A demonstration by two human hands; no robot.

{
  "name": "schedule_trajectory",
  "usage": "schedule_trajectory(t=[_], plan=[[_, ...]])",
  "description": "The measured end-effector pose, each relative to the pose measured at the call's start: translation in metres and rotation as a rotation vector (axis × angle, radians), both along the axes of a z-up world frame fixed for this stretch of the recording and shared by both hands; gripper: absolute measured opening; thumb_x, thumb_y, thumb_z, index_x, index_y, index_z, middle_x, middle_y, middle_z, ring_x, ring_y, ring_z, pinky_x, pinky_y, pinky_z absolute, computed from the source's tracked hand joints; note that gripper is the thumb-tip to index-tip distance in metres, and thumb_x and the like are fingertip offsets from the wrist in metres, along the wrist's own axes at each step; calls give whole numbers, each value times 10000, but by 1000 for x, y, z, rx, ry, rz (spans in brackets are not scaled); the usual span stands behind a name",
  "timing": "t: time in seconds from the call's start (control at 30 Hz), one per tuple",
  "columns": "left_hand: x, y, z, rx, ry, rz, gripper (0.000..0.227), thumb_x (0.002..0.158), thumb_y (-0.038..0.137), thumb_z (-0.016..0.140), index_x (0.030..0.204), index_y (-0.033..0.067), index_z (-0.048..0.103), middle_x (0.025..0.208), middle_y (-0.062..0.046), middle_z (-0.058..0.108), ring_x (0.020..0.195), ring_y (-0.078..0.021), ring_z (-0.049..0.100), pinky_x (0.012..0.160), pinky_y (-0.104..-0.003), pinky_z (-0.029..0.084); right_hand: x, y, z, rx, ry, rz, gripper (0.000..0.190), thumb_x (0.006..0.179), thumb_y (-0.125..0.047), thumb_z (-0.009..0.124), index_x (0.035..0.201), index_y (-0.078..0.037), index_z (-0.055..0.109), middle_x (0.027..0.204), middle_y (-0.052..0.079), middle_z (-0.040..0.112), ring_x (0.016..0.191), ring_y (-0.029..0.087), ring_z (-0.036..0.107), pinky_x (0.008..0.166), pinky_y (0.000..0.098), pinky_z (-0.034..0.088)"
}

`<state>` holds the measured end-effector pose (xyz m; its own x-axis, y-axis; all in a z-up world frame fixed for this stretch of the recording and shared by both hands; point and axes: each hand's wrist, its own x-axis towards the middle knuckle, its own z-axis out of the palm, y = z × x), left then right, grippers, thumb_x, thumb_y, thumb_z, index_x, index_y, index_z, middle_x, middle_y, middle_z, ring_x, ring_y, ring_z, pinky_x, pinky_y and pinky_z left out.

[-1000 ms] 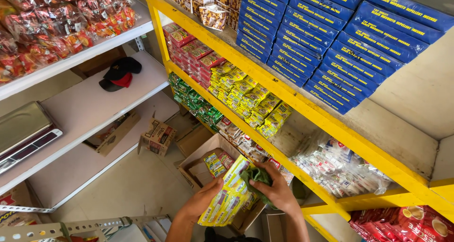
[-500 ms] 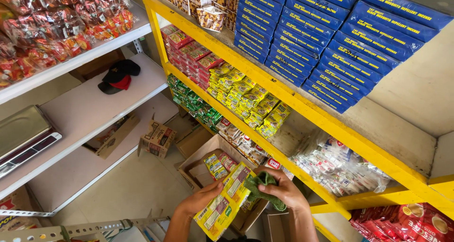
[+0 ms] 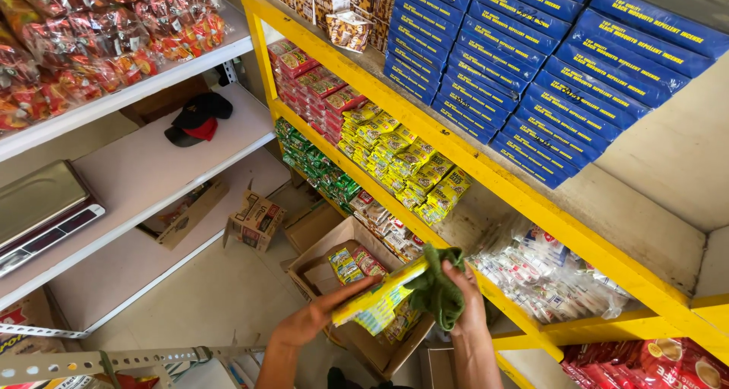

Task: The person is cleaning dust off of packaged food items on a store shelf using a green cloth.

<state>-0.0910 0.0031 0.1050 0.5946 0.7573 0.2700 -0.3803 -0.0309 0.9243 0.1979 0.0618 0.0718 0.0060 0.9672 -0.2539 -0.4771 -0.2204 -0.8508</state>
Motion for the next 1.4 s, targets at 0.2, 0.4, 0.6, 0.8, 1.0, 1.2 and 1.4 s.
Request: schedule_trajectory(t=[0.2,0.4,0.6,0.8,1.0,1.2,1.4], plan=[[22,-5,17,128,420,293,748,857,278,781,1519,110,477,1560,-59,541,1417,-236,530,1144,-371,388,7,0,1,19,88,-139,350,917,-208,622,1153,49,594,957,187,610,775,270,573,677,393,480],[31,-2,6,172,323,430,635,848,105,776,1447,61,568,1357,-71,722,1107,-168,717,961,-306,547,16,-3,-1,88,159,-132,382,894,-200,639,1199,18,567,991,173,623,806,276,597,709,407,499],[40,-5,10,385,354,410,606,931,86,656,1504,41,466,1506,-115,574,1299,-301,599,1092,-435,453,10,0,11,125,215,-125,377,930,-231,658,1167,61,635,961,178,701,768,272,680,714,390,571],[48,-1,-19,-53,358,464,499,999,338,546,1398,45,609,1207,-108,737,955,-195,650,844,-350,545,-11,-5,78,438,-474,-108,426,862,-19,623,1265,-93,507,1115,132,596,785,207,588,607,317,505],[59,1,-40,-141,274,488,562,999,209,544,1543,103,448,1533,-83,569,1308,-230,590,1072,-378,478,-38,-27,92,784,-898,-359,413,941,-230,603,1300,-26,579,1269,143,601,1072,255,583,904,383,484],[61,-3,-75,-294,543,556,443,865,297,637,1163,-31,619,976,-91,716,837,-145,628,731,-306,555,-96,-37,91,1251,-1117,17,400,672,-182,832,1050,-102,728,1105,50,691,1057,245,655,1092,535,398],[58,-6,-4,-42,477,515,527,893,141,582,1413,60,593,1327,-83,742,1153,-200,676,1014,-350,491,-61,12,67,1300,-1199,-166,324,725,-283,775,1001,-142,680,912,-13,748,852,164,670,1021,474,465]])
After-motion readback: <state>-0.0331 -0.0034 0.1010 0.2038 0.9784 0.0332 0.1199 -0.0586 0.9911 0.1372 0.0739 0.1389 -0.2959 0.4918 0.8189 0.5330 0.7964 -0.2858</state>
